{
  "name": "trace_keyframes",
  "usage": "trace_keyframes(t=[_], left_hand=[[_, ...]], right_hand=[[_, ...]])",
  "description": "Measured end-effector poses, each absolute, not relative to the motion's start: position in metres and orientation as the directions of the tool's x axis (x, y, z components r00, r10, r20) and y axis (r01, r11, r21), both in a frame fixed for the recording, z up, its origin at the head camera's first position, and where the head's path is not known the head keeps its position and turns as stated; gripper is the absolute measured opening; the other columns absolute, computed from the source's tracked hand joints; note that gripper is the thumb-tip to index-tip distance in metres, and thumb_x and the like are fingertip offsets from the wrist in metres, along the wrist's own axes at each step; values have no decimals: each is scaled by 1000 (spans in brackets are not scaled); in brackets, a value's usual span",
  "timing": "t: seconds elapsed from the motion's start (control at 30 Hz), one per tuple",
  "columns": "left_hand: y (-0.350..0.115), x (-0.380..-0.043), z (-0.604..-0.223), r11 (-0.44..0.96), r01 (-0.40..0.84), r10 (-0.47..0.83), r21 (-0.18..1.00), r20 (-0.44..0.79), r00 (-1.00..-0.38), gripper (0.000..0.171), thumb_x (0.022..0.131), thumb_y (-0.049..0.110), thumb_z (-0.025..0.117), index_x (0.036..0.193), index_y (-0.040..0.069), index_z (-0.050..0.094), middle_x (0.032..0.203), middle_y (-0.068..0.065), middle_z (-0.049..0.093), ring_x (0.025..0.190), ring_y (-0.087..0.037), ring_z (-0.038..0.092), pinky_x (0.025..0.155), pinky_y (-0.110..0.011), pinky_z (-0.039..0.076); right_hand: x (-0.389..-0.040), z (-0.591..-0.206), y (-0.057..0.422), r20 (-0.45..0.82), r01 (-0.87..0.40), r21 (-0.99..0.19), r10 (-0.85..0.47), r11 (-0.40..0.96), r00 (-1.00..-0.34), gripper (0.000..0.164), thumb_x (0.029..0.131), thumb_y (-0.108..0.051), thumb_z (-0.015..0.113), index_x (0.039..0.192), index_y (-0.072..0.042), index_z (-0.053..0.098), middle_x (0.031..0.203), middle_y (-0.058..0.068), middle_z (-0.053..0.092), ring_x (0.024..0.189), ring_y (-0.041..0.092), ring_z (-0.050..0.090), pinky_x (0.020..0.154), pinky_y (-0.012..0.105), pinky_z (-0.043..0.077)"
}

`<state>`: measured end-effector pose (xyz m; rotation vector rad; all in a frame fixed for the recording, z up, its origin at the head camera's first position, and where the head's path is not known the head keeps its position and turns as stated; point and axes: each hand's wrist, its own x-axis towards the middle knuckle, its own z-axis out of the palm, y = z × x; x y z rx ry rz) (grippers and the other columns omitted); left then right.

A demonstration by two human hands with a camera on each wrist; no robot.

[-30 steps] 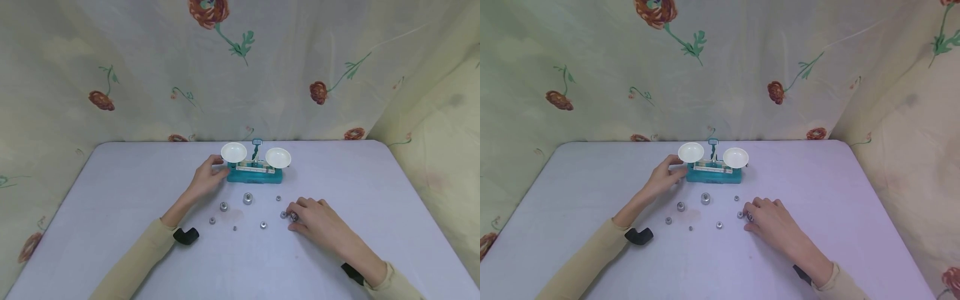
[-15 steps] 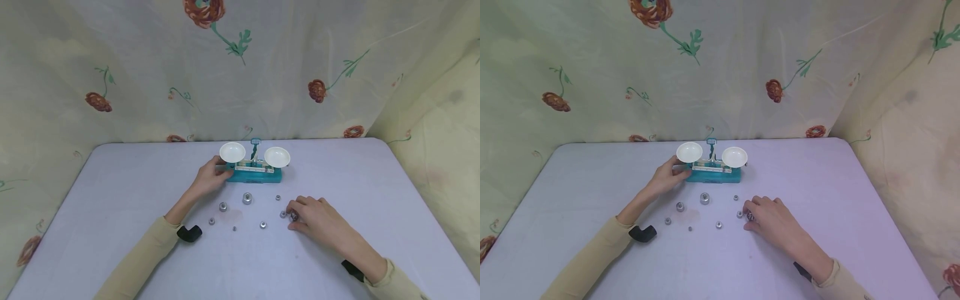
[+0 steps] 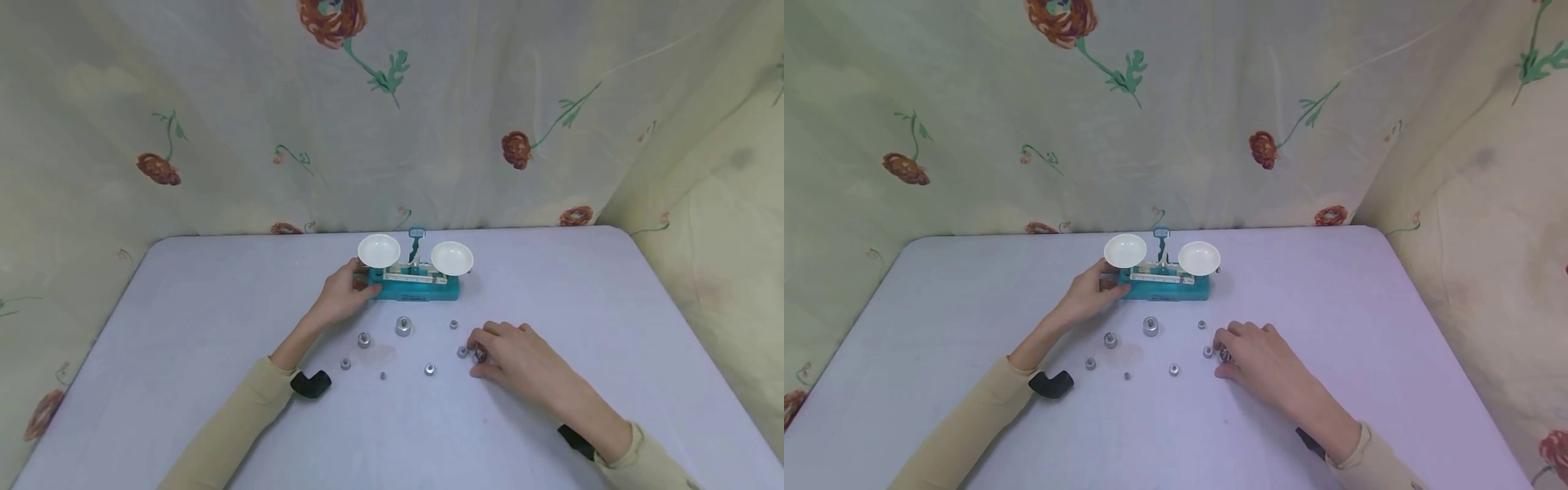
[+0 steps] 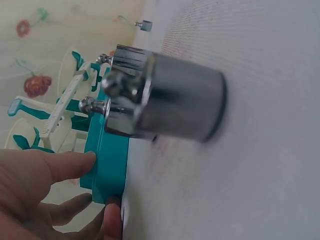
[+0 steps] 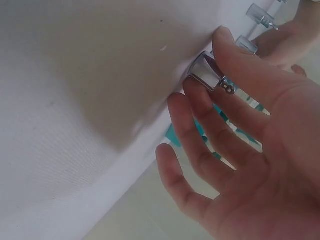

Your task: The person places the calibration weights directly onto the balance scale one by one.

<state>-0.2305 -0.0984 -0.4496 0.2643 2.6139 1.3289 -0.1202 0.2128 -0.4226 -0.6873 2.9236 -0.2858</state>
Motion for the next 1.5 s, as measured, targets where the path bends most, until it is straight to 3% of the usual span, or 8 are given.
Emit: trace_keyframes(t=[0.43, 0.9, 1.23, 1.5], left_hand=[[-99, -229, -446, 608, 112, 286, 786, -85, -955, 59, 106, 18, 68, 159, 1, 46, 152, -25, 59, 125, -38, 68, 103, -50, 59], [-95, -231, -447, 608, 82, 256, 789, -98, -962, 59, 106, 18, 69, 158, 0, 47, 153, -23, 58, 128, -38, 66, 105, -51, 59], [-98, -231, -450, 600, 65, 247, 797, -107, -963, 61, 106, 18, 69, 160, 2, 46, 157, -22, 56, 130, -38, 65, 105, -50, 59], [-97, -230, -449, 602, 50, 238, 797, -120, -964, 63, 106, 18, 70, 161, 4, 44, 159, -20, 55, 131, -37, 65, 106, -49, 58]], right_hand=[[-126, -420, 210, -83, -458, -174, -477, 872, -875, 25, 85, -30, 92, 99, -20, 74, 89, -8, 70, 77, 8, 57, 78, 44, 53], [-129, -412, 209, -56, -504, -78, -508, 860, -859, 25, 87, -26, 91, 101, -21, 71, 84, -5, 70, 75, 13, 61, 85, 53, 56], [-136, -395, 207, 101, -518, -17, -514, 855, -852, 25, 85, -29, 92, 99, -22, 74, 90, 2, 77, 91, 27, 73, 100, 70, 52], [-138, -392, 202, 142, -497, -10, -491, 867, -859, 24, 87, -30, 91, 104, -21, 76, 94, 5, 79, 96, 31, 74, 103, 73, 49]])
